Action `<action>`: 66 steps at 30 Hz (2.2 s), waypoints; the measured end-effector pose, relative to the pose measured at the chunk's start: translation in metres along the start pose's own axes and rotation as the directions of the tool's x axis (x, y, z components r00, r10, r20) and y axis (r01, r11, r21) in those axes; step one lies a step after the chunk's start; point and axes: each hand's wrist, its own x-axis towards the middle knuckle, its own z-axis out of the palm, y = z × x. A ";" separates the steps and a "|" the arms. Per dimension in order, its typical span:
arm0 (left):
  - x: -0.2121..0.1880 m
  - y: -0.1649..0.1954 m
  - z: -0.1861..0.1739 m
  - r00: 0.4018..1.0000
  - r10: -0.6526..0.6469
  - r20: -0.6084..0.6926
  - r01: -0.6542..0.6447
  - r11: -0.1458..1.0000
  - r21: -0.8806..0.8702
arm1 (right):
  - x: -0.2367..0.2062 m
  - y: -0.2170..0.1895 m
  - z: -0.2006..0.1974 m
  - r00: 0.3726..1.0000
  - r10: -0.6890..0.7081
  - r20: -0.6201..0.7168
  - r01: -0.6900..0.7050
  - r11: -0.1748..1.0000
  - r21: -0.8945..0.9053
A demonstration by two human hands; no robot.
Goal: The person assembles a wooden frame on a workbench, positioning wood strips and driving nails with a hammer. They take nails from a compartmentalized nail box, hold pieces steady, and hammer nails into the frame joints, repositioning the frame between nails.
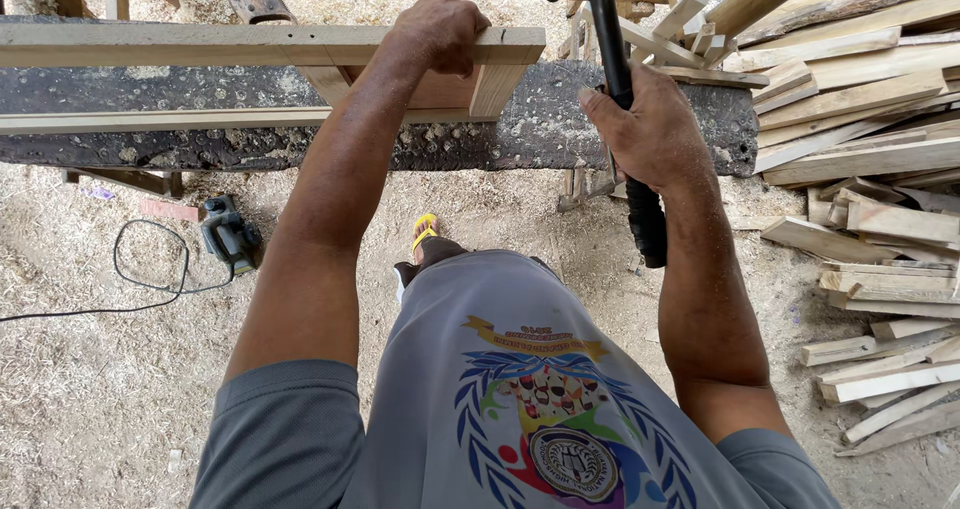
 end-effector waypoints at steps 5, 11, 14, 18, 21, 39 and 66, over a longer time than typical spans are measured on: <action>0.002 0.001 -0.005 0.999 -0.040 0.031 0.041 0.999 -0.027 | 0.001 0.000 0.006 0.999 0.040 -0.010 -0.039 0.997 0.064; 0.004 0.005 -0.002 0.999 -0.035 -0.029 0.035 0.999 -0.001 | 0.018 0.056 0.022 0.961 0.270 0.057 -0.267 0.858 0.439; 0.007 0.005 -0.002 0.999 -0.011 -0.052 0.012 1.000 0.023 | 0.041 0.095 0.033 0.925 0.338 0.173 -0.361 0.640 0.678; 0.010 0.004 -0.003 1.000 0.009 -0.021 -0.008 0.999 0.035 | 0.071 0.137 0.055 0.867 0.257 0.427 -0.484 0.233 0.844; 0.010 0.002 -0.002 1.000 0.026 -0.009 -0.026 0.999 0.023 | 0.083 0.153 0.064 0.847 0.181 0.500 -0.524 0.130 0.842; 0.003 0.007 -0.002 0.996 0.050 -0.071 -0.045 0.997 0.065 | 0.082 0.151 0.077 0.841 0.234 0.487 -0.527 0.156 0.835; 0.016 -0.004 0.017 0.980 0.100 -0.171 -0.072 0.984 0.164 | 0.069 0.118 0.051 0.878 0.341 0.336 -0.464 0.435 0.771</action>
